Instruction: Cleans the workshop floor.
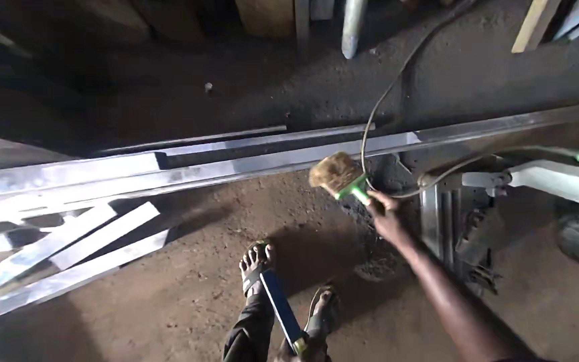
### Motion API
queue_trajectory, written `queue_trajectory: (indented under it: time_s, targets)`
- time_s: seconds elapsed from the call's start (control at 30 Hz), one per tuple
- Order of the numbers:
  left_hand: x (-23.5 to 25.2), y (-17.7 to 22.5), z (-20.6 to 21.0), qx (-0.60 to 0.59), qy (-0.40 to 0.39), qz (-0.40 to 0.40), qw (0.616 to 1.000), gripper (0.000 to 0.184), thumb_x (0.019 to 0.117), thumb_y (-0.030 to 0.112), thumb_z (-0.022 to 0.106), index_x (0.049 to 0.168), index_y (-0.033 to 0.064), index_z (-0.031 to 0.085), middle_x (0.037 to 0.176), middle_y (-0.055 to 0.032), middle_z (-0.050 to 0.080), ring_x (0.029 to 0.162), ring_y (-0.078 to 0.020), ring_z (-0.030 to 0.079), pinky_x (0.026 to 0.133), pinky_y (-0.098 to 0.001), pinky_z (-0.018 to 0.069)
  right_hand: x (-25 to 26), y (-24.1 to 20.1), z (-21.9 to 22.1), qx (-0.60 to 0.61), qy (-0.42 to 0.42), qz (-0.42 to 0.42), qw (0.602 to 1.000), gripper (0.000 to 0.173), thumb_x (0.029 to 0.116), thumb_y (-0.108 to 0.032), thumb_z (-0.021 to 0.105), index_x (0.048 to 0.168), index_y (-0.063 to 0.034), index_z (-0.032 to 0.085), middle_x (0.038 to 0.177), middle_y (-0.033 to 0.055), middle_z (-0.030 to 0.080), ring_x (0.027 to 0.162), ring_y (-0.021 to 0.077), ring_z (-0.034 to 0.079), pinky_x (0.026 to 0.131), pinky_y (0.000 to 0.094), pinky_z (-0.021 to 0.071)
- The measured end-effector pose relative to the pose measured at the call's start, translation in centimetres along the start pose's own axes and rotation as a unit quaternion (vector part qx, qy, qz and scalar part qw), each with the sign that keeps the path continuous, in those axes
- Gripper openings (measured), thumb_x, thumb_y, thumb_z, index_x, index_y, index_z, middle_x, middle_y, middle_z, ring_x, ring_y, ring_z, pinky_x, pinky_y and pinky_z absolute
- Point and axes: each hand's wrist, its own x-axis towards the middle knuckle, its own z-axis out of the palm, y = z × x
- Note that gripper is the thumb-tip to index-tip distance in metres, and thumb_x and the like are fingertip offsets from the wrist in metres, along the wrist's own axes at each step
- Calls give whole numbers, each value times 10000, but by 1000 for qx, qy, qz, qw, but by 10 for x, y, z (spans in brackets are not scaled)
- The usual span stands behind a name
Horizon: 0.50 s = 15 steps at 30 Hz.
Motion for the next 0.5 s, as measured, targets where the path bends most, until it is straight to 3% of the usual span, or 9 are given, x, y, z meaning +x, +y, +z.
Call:
queue_trajectory:
  time_s: [0.07,0.17,0.23,0.3,0.37,0.4,0.43,0.47,0.5]
  targets:
    - [0,-4,0,-1,5,8,1000,95,844,-49,557,865,36,521,595,-11,535,473,-118,541,467,-283,516,-56,12,30,52,-5,61,997,405,1070,-270,548,1392,-32,613,1204,200,706,1068,316,701,972,533,545]
    - [0,-6,3,-19,11,4,1000,131,859,-75,536,873,49,497,595,-7,530,460,-112,536,446,-269,511,-151,43,49,135,41,263,954,324,1039,-229,610,1247,9,682,1035,183,719,891,274,688,845,483,562]
    - [2,-8,1,-12,7,6,1000,154,836,-71,535,910,54,484,621,-7,518,467,-113,526,441,-272,503,-212,80,60,204,97,428,875,296,1018,-172,639,1215,46,676,931,153,699,750,210,648,705,387,560]
    - [4,-12,-1,-4,2,9,1000,139,844,-59,529,911,51,478,602,-6,513,452,-112,520,425,-273,494,-260,117,70,284,174,547,768,224,1028,-132,602,1187,22,637,795,86,580,578,146,520,507,299,457]
    - [6,-15,-1,4,-2,9,1000,138,838,-58,528,902,49,470,594,-9,510,450,-112,515,426,-269,486,-288,150,76,283,211,609,710,130,1035,-117,559,1024,3,608,695,53,516,500,125,475,448,276,440]
    - [6,-14,0,12,2,6,1000,142,835,-68,532,892,45,470,599,-18,505,450,-118,507,424,-270,478,-293,168,76,239,187,630,715,190,1048,-144,549,1017,24,632,715,85,552,535,156,515,499,317,471]
    - [4,-12,3,21,7,1,1000,146,846,-91,547,877,33,475,610,-35,503,450,-130,500,416,-274,473,-292,187,75,190,138,638,733,256,1064,-177,546,1089,48,664,818,139,625,640,202,586,606,377,518]
    - [3,-11,4,30,10,-2,999,148,854,-106,552,870,23,482,615,-46,508,449,-138,502,410,-277,475,-284,210,76,142,71,631,759,303,1070,-211,539,1198,41,648,974,166,661,792,225,640,727,407,548]
    - [2,-11,4,42,8,-4,999,140,864,-103,551,876,20,485,621,-47,514,452,-137,508,413,-276,480,-268,244,81,81,-10,612,787,371,1062,-224,552,1320,36,615,1202,208,675,1044,278,671,926,464,538]
